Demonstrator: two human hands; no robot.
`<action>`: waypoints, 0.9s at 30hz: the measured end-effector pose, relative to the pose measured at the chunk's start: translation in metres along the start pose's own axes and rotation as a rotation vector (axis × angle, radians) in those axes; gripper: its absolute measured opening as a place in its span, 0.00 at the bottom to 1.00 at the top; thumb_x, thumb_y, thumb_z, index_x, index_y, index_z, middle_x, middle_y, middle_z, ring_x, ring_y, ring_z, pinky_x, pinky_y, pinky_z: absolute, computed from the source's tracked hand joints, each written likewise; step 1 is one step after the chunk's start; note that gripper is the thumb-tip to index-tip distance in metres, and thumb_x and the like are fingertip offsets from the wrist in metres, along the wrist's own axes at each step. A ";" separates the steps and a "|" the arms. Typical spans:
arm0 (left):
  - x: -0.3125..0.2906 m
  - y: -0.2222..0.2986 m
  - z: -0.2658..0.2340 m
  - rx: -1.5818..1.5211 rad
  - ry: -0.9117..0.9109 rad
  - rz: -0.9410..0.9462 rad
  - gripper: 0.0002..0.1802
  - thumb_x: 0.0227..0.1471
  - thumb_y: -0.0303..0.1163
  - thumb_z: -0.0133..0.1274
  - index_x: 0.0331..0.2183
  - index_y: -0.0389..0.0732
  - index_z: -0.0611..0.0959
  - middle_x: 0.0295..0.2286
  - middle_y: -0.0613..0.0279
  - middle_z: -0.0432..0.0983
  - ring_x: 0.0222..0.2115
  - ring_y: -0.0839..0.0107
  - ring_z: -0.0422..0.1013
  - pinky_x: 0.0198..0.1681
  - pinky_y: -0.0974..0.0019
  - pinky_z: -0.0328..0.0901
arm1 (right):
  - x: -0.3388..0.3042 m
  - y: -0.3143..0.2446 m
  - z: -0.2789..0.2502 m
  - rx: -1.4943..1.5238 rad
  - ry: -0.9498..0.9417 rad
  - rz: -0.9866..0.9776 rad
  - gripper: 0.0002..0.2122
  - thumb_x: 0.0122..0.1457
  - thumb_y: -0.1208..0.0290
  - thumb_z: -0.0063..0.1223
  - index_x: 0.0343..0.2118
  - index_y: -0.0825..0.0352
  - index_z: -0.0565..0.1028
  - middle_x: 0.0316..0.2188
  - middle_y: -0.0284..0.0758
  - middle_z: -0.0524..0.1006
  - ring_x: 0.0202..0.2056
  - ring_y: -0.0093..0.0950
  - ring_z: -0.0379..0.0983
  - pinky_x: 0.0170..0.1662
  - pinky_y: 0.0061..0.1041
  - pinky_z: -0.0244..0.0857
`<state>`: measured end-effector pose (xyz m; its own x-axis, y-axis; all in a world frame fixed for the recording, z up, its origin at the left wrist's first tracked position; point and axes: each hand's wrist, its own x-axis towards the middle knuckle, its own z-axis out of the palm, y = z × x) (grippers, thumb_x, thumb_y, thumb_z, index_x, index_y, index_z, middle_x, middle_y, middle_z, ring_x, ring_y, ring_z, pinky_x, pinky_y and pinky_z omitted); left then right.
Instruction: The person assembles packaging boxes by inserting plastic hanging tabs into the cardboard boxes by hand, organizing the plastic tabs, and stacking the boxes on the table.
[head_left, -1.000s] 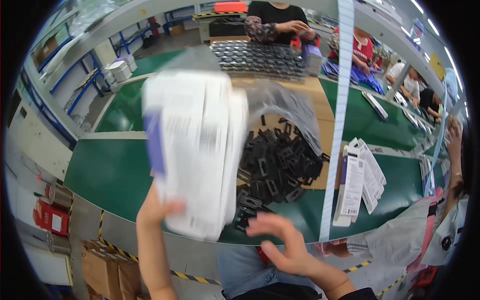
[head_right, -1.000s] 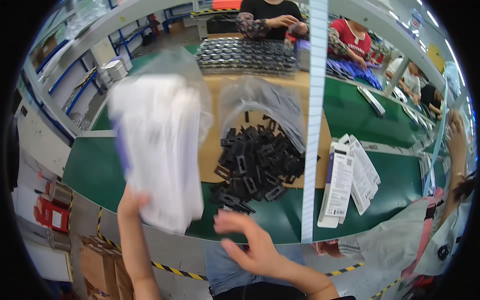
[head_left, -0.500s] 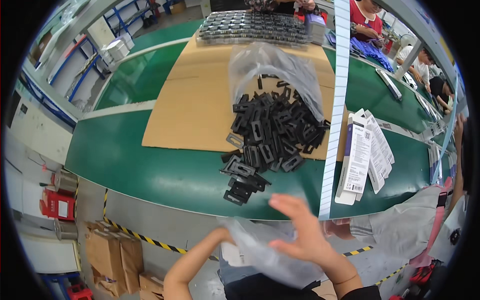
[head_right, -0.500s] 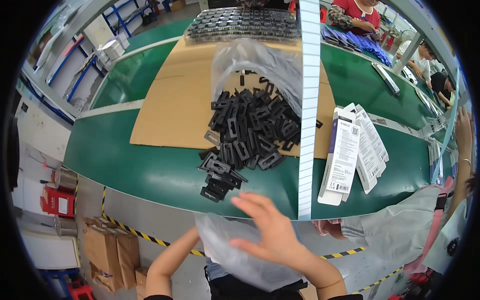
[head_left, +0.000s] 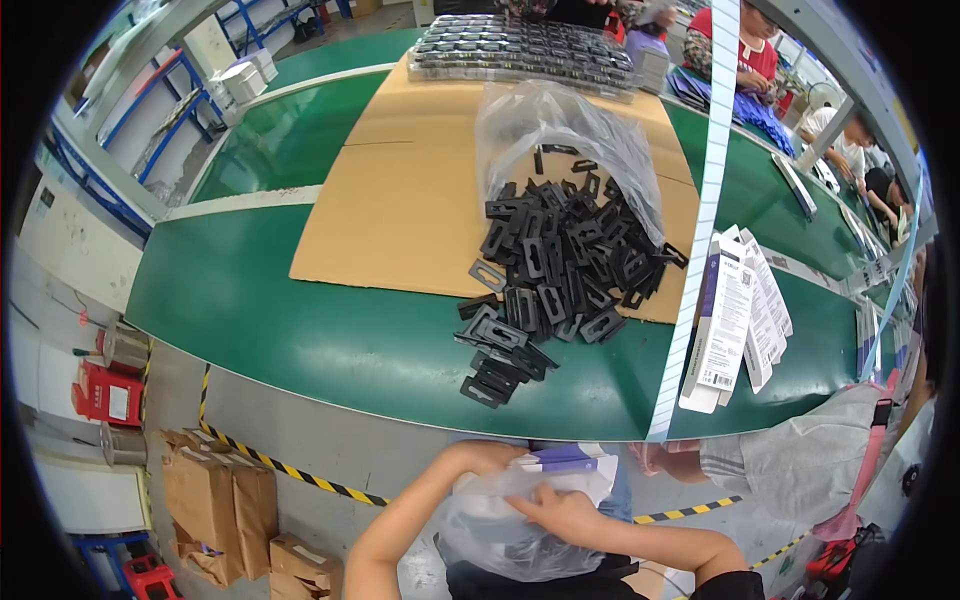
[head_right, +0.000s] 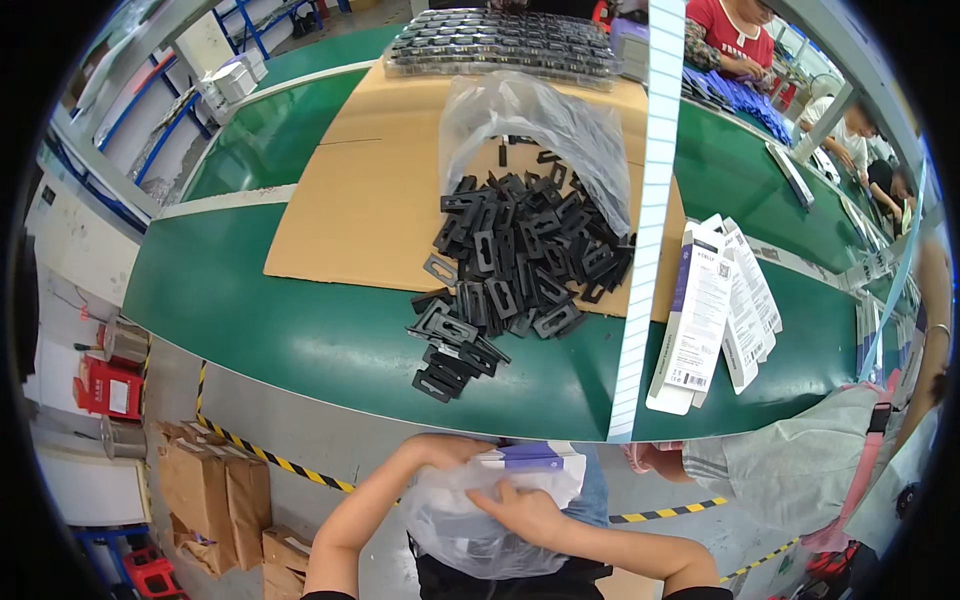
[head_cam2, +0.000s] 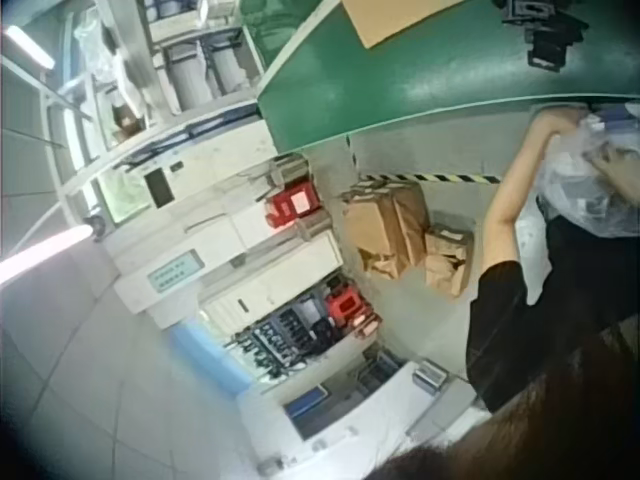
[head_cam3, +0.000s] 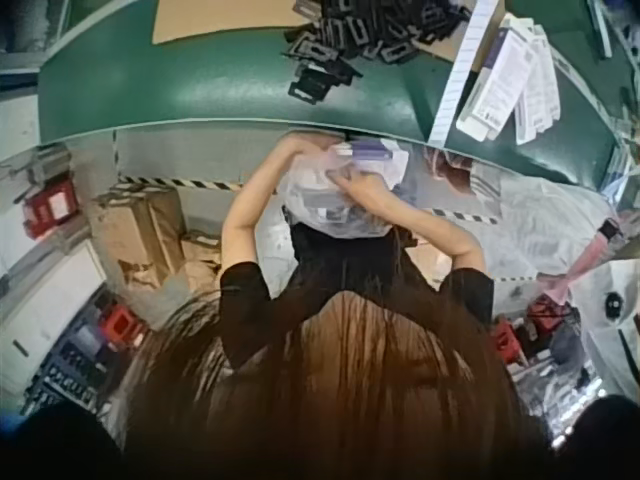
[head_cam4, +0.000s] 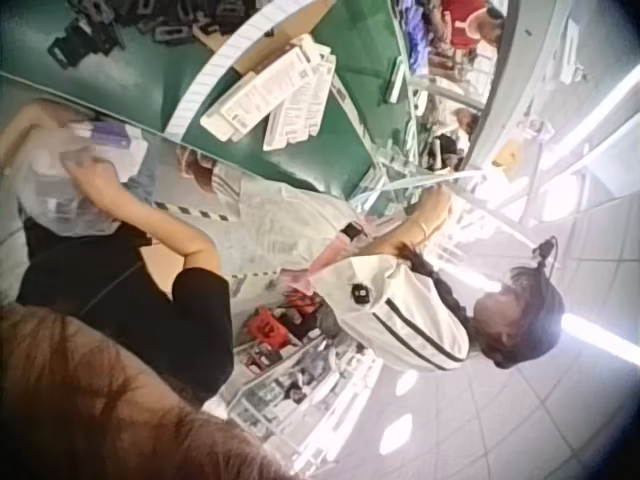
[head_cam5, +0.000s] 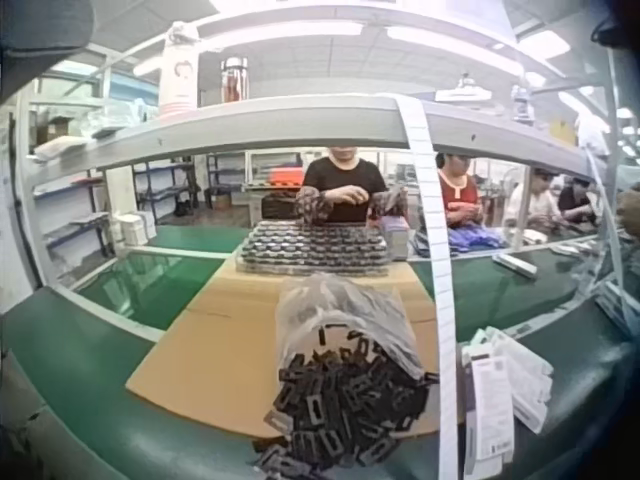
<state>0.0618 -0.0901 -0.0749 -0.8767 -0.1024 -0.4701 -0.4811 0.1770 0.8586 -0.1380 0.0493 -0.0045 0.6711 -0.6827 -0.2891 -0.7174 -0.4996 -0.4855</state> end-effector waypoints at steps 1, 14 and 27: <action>-0.004 0.006 -0.001 0.004 0.009 0.003 0.39 0.49 0.44 0.55 0.60 0.38 0.68 0.56 0.42 0.67 0.59 0.53 0.63 0.61 0.62 0.58 | 0.000 -0.002 -0.001 -0.010 0.001 -0.003 0.31 0.54 0.74 0.50 0.63 0.50 0.60 0.39 0.41 0.73 0.19 0.36 0.76 0.20 0.33 0.73; -0.026 0.078 0.011 0.354 0.117 -0.324 0.45 0.44 0.44 0.56 0.62 0.37 0.64 0.58 0.44 0.63 0.63 0.52 0.54 0.66 0.45 0.44 | 0.190 -0.037 -0.306 0.539 0.807 -0.096 0.08 0.63 0.74 0.48 0.42 0.70 0.67 0.17 0.38 0.75 0.22 0.30 0.79 0.26 0.28 0.68; -0.123 0.156 -0.081 0.512 1.241 0.497 0.17 0.45 0.22 0.58 0.41 0.39 0.83 0.42 0.55 0.79 0.46 0.57 0.75 0.51 0.55 0.69 | 0.267 0.046 -0.303 -0.062 0.824 -0.011 0.16 0.56 0.74 0.49 0.48 0.70 0.71 0.36 0.48 0.78 0.40 0.48 0.75 0.43 0.45 0.69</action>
<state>0.0948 -0.1293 0.1332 -0.5085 -0.6532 0.5610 -0.3134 0.7473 0.5860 -0.0482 -0.3173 0.1460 0.3434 -0.8375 0.4250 -0.7368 -0.5208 -0.4310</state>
